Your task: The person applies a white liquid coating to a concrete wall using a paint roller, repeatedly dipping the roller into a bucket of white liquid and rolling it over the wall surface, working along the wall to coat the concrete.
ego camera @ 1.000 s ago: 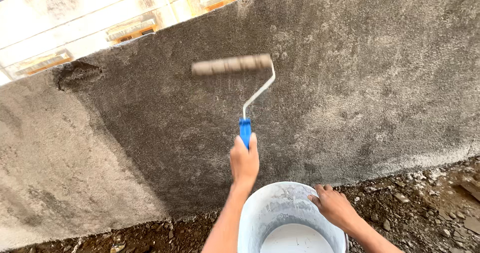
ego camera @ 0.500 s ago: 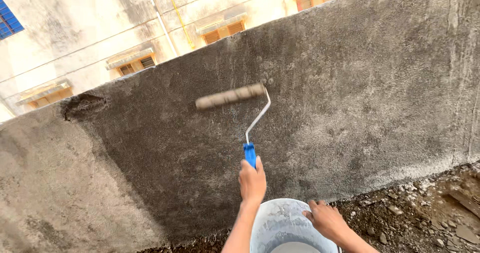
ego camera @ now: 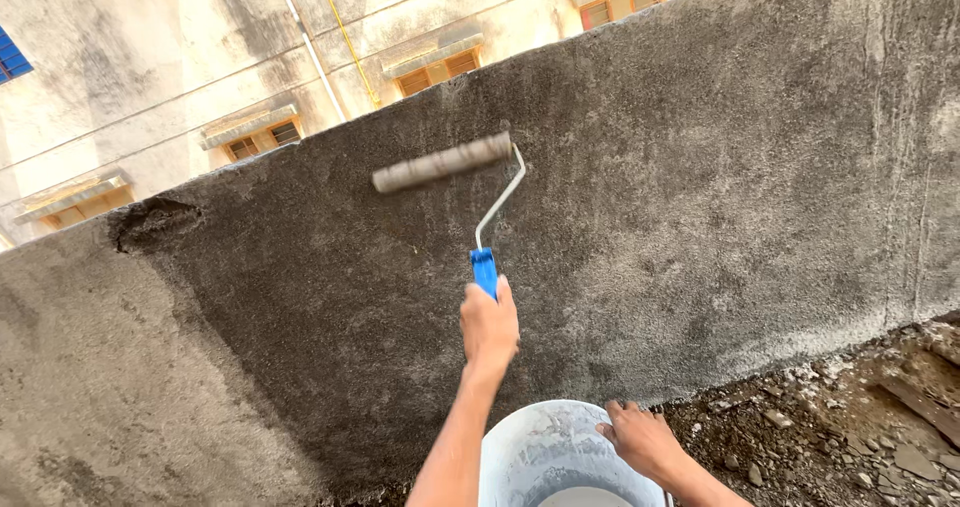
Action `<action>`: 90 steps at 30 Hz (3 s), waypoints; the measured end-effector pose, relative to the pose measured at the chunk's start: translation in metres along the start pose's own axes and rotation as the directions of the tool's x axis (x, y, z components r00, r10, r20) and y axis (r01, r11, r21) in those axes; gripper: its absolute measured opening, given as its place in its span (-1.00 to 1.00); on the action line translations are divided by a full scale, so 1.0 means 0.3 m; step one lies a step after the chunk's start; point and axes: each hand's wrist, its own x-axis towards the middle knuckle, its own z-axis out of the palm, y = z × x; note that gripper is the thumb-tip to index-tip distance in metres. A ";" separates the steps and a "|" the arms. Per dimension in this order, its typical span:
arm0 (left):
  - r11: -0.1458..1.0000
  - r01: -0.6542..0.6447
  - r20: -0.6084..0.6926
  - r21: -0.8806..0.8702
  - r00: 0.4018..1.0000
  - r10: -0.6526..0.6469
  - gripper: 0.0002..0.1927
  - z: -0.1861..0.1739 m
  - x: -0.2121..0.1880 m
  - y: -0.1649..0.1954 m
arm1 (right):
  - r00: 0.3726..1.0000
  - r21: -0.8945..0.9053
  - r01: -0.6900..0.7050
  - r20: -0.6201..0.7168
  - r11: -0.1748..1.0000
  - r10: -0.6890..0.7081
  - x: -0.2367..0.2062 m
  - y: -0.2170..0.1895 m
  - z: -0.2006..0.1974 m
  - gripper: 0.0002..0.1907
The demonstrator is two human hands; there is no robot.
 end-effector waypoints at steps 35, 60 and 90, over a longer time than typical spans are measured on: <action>0.928 -0.254 -0.037 0.274 0.961 0.274 -0.58 0.111 0.050 -0.080 | 1.000 -0.016 0.009 -0.027 1.000 -0.010 0.018 0.016 0.037 -0.51; 0.885 -0.310 0.082 0.346 0.950 0.301 -0.63 0.112 0.048 -0.100 | 0.999 -0.051 0.005 -0.043 0.999 -0.007 0.011 -0.007 0.038 -0.55; 0.803 -0.357 0.129 0.477 0.932 0.337 -0.66 0.068 0.036 -0.256 | 0.999 -0.030 -0.012 -0.036 0.999 0.011 0.043 0.001 0.064 -0.48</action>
